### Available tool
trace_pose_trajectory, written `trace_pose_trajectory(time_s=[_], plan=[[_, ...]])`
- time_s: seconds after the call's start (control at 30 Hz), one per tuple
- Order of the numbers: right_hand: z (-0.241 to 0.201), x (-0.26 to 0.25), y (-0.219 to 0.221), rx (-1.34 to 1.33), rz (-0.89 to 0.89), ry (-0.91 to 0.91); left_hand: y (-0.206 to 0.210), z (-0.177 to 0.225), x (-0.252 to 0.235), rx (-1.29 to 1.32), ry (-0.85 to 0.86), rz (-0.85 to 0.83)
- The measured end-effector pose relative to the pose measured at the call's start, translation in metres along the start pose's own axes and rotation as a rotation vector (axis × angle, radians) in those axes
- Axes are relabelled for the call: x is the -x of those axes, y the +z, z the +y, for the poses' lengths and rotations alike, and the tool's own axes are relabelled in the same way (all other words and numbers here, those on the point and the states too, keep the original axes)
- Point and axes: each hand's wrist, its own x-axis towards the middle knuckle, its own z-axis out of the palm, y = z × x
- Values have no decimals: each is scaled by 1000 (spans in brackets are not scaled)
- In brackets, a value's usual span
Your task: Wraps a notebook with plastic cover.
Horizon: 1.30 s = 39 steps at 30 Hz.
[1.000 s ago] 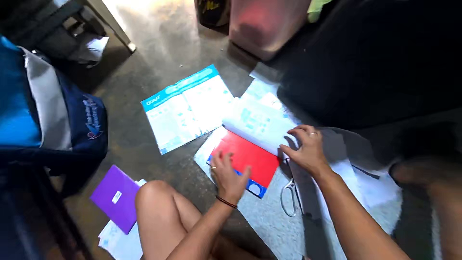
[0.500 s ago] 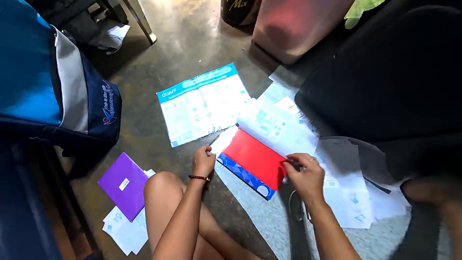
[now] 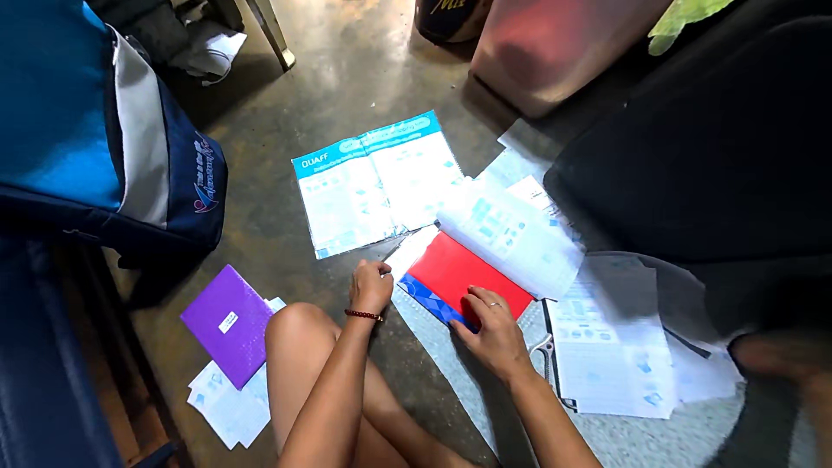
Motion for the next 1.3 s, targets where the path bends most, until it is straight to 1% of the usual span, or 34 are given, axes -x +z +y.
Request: trace_pose_trajectory(time_s=[0.43,0.6,0.9,0.97,1.07,1.17,1.3], plan=[[3,-1,1,-19,24,-4,4,-1,-5,50,20,8],[4,-1,2,-38,41,-3,5,-3,-7,91,65,1],[4,-1,1,-57,40,-2,12,-6,-12,195,89,59],[4,-1,2,-71,61,-4,16,-5,-14,205,92,81],[5,0,3,-96,141,-17,16,-1,-11,192,47,82],[4,0,-1,-127,235,39,12,2,-8,143,19,55],[-1,3,-12,-205,298,244,8,-1,-10,170,0,39]])
